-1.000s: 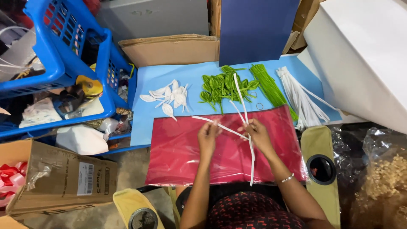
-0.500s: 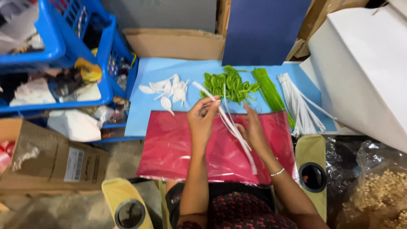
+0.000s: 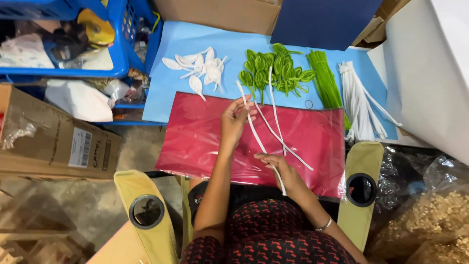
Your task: The person sits at a table and assembles small white petal-like pieces onto white plastic sticks. They repeatedly pick up a petal, slide it onto a stick, and set the assembled unit aside. The workspace contains piles of green and white components and a red plastic sheet.
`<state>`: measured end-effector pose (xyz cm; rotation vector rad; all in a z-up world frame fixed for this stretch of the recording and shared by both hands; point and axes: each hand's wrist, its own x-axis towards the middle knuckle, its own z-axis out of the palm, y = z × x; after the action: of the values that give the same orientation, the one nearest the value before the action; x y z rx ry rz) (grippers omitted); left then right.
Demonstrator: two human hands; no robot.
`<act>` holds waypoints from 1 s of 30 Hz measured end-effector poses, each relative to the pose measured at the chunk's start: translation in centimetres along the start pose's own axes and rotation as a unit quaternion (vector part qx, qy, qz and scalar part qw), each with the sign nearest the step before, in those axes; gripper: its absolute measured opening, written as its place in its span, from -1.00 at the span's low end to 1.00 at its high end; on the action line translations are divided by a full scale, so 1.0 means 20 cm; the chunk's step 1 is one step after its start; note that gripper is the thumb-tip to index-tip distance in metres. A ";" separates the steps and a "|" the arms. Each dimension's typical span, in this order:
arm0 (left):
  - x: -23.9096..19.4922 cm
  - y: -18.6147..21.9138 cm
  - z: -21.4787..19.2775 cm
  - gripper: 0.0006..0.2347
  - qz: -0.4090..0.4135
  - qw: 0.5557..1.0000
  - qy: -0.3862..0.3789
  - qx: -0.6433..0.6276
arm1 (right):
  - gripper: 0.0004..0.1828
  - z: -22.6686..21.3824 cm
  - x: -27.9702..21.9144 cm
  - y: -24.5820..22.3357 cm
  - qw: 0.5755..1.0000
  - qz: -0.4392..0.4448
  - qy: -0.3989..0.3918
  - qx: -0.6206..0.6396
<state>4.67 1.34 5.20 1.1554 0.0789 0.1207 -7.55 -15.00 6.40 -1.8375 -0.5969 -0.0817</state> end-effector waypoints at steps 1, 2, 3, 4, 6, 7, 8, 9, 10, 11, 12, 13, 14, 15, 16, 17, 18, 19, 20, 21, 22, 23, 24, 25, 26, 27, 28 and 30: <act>-0.01 -0.03 -0.01 -0.74 -0.002 1.000 0.005 -0.003 | -0.73 -0.02 0.01 -0.04 1.000 0.003 -0.005 -0.001; -0.03 -0.07 -0.02 -0.72 0.001 1.000 -0.022 0.014 | -0.77 -0.03 0.01 -0.08 0.999 0.022 -0.035 0.008; -0.05 -0.10 -0.03 -0.69 0.005 0.998 -0.049 0.030 | -0.80 -0.05 0.01 -0.12 0.997 0.041 -0.064 0.017; -0.11 -0.09 -0.01 -0.69 0.001 0.999 -0.045 0.028 | -0.80 -0.06 -0.01 -0.07 0.997 0.045 -0.068 0.018; -0.21 -0.07 0.01 -0.68 -0.021 0.993 -0.103 0.054 | -0.74 -0.08 -0.07 0.03 0.992 0.089 -0.033 0.084; -0.28 -0.06 0.03 -0.68 -0.023 0.993 -0.100 0.054 | -0.74 -0.10 -0.07 0.04 0.992 0.091 -0.036 0.085; -0.34 -0.04 0.05 -0.74 -0.044 0.991 -0.120 0.033 | -0.73 -0.12 -0.07 0.06 0.992 0.098 -0.013 0.082; -0.40 -0.03 0.08 -0.78 -0.064 0.988 -0.139 0.013 | -0.71 -0.14 -0.07 0.07 0.991 0.104 0.010 0.080; -0.43 -0.01 0.09 -0.78 -0.067 0.988 -0.140 0.014 | -0.71 -0.14 -0.04 0.03 0.991 0.106 0.012 0.081; -0.46 0.01 0.11 -0.80 -0.065 0.987 -0.143 0.027 | -0.72 -0.16 -0.01 -0.02 0.994 0.106 0.003 0.040; -0.49 0.03 0.13 -0.82 -0.063 0.986 -0.147 0.040 | -0.68 -0.17 0.02 -0.07 0.995 0.104 -0.006 -0.002; -0.50 0.02 0.13 -0.82 -0.064 0.986 -0.148 0.041 | -0.68 -0.16 0.01 -0.09 0.994 0.105 -0.004 -0.001; -0.51 0.00 0.14 -0.83 -0.062 0.985 -0.150 0.054 | -0.65 -0.16 0.01 -0.10 0.993 0.117 0.005 0.008; -0.52 -0.01 0.14 -0.84 -0.060 0.984 -0.153 0.067 | -0.62 -0.15 0.01 -0.11 0.991 0.129 0.014 0.018; -0.53 0.02 0.15 -0.84 -0.060 0.984 -0.154 0.068 | -0.62 -0.15 0.02 -0.10 0.991 0.130 0.015 0.019; -0.53 0.06 0.16 -0.83 -0.060 0.984 -0.154 0.068 | -0.62 -0.16 0.02 -0.09 0.992 0.124 0.018 0.001; -0.54 0.09 0.17 -0.82 -0.061 0.984 -0.154 0.068 | -0.61 -0.16 0.03 -0.08 0.993 0.119 0.020 -0.017; -0.55 0.13 0.18 -0.82 -0.062 0.983 -0.156 0.069 | -0.61 -0.16 0.04 -0.12 0.992 0.120 0.022 -0.016; -0.56 0.16 0.20 -0.83 -0.054 0.985 -0.147 0.067 | -0.60 -0.16 0.06 -0.16 0.993 0.114 0.021 -0.029; -0.57 0.19 0.21 -0.83 -0.047 0.987 -0.139 0.065 | -0.60 -0.15 0.07 -0.19 0.993 0.109 0.019 -0.041; -0.57 0.20 0.21 -0.83 -0.047 0.987 -0.140 0.066 | -0.60 -0.15 0.07 -0.18 0.993 0.109 0.020 -0.041; -0.58 0.21 0.21 -0.83 -0.050 0.986 -0.141 0.075 | -0.60 -0.15 0.06 -0.17 0.993 0.106 0.021 -0.050; -0.58 0.22 0.21 -0.83 -0.053 0.985 -0.143 0.084 | -0.60 -0.15 0.06 -0.16 0.993 0.102 0.022 -0.060; -0.58 0.20 0.21 -0.83 -0.053 0.984 -0.144 0.085 | -0.60 -0.15 0.05 -0.15 0.993 0.102 0.023 -0.060; -0.59 0.19 0.21 -0.83 -0.052 0.982 -0.146 0.108 | -0.60 -0.15 0.04 -0.14 0.992 0.106 0.022 -0.066; -0.59 0.18 0.21 -0.83 -0.051 0.979 -0.148 0.131 | -0.61 -0.15 0.03 -0.13 0.991 0.111 0.020 -0.073; -0.60 0.20 0.22 -0.83 -0.051 0.979 -0.150 0.131 | -0.61 -0.15 0.03 -0.13 0.991 0.111 0.022 -0.073; -0.62 0.24 0.23 -0.83 -0.050 0.979 -0.147 0.131 | -0.62 -0.16 0.03 -0.13 0.990 0.112 0.024 -0.086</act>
<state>-7.36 -2.57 11.52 1.4180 -0.1113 -0.1549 -7.47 -16.98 10.04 -2.0533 -0.3550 -0.0280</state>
